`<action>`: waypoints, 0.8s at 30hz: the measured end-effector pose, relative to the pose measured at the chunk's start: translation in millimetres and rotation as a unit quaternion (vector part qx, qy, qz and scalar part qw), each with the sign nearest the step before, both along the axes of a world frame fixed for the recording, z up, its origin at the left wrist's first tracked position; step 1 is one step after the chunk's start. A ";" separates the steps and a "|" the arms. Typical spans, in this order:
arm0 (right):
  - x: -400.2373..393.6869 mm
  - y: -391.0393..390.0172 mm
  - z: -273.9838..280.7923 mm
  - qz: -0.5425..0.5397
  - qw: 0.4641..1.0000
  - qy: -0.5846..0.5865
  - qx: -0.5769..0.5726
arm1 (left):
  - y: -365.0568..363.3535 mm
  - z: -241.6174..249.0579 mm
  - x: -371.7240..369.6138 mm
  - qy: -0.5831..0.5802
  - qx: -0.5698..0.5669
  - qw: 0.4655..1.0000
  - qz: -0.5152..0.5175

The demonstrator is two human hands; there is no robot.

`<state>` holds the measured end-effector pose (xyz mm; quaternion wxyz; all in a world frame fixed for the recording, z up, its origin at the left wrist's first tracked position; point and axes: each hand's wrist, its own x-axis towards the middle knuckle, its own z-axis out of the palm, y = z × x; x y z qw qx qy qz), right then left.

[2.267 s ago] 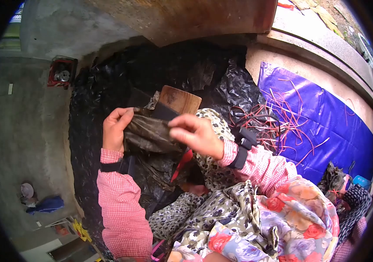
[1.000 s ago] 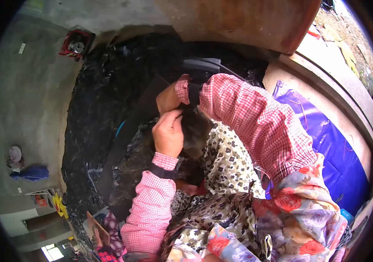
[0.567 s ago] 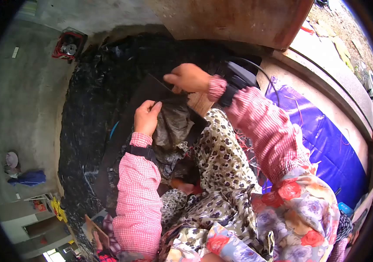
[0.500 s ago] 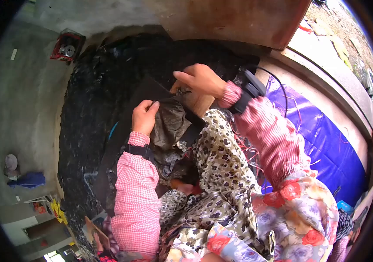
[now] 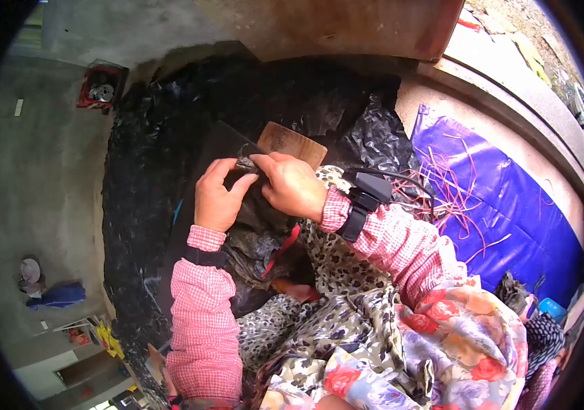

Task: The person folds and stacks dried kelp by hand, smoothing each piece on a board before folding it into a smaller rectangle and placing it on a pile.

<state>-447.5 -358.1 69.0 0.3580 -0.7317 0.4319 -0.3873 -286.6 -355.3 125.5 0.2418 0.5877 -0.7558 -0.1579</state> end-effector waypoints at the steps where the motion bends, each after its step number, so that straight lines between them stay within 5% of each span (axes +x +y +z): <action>1: 0.9 -0.2 1.1 0.003 1.000 0.000 -0.008 | 0.4 -2.1 2.5 -0.011 0.012 1.000 0.004; 4: 0.9 -2.6 -2.1 -0.011 1.000 -0.008 -0.023 | 2.1 5.9 5.0 -0.062 -0.014 0.998 -0.016; 6: -0.3 -3.9 -6.0 -0.024 0.999 -0.017 -0.030 | 0.7 6.0 4.4 0.008 -0.003 1.000 0.009; 8: -5.6 -3.9 -8.3 -0.009 1.000 -0.008 -0.020 | -6.0 3.8 7.1 0.191 -0.031 0.981 0.004; 9: -10.0 -2.0 -3.9 0.001 1.000 0.025 -0.003 | -4.9 4.0 4.0 0.282 0.051 0.956 0.070; 13: -14.7 -2.3 -7.9 0.013 0.999 0.039 -0.027 | -23.0 -17.7 7.1 0.274 0.073 0.955 0.091; 16: -22.9 -15.8 -17.0 0.000 0.984 -0.076 0.164 | -47.0 -34.7 9.7 0.165 -0.016 0.981 0.103; 20: -30.6 -31.9 -38.7 -0.048 0.991 -0.035 0.116 | -62.1 -40.7 30.8 0.227 0.108 0.957 0.142; 24: -34.6 -39.2 -27.5 -0.004 0.980 -0.059 0.189 | -48.4 -33.9 32.4 0.213 0.245 0.943 0.071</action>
